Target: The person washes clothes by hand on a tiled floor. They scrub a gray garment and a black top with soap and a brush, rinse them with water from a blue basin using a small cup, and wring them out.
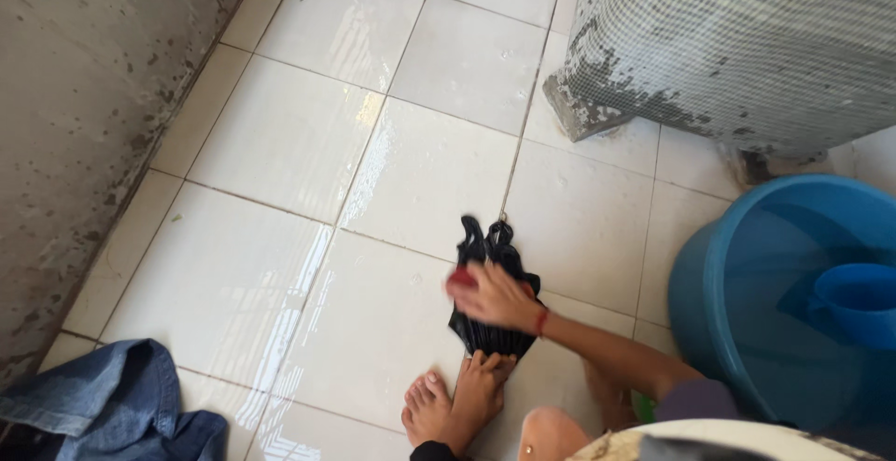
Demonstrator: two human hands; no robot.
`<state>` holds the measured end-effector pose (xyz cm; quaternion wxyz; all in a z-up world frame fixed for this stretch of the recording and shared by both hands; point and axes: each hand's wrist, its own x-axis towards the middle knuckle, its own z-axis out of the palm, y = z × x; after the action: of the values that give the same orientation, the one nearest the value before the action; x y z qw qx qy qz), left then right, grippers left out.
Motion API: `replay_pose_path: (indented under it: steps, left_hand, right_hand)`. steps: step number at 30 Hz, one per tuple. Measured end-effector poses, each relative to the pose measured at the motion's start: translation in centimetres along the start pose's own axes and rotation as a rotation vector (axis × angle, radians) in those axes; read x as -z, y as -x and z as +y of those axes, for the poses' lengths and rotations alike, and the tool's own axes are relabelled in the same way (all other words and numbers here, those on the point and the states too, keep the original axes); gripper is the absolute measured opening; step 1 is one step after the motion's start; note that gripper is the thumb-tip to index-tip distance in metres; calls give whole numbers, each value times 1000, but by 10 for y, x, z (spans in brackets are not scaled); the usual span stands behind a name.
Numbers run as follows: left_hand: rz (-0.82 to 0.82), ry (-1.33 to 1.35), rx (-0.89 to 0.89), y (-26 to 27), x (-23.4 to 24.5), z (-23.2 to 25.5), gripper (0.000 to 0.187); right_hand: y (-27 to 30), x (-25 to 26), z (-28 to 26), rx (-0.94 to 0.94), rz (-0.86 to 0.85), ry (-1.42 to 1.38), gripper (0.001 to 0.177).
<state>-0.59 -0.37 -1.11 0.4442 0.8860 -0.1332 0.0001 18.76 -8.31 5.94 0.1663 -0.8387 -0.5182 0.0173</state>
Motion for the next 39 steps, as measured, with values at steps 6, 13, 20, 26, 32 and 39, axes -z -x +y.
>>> replay_pose_path:
  steps: [6,13,20,26,32,39]
  left_hand:
    - [-41,-110,-20,-16,-7,-7,28]
    - [20,-133,60,-13,8,7,26]
    - [-204,-213,746,4,84,65,31]
    - [-136,-241,907,7,98,71,38]
    - [386,134,462,-22,-1,10,59]
    - [591,322,334,-103,-11,-78,20]
  right_hand:
    - [-97,-35,116,-473,213,117,48]
    - [-117,26,116,-440,-43,-200,101]
    - [-7,6,-26,228,-256,-212,73]
    - [21,-15,-16,104,-297,-215,69]
    - [-23,40,-39,-417,-72,-679,69]
    - [-65,137,-12,-454,509,-952,59]
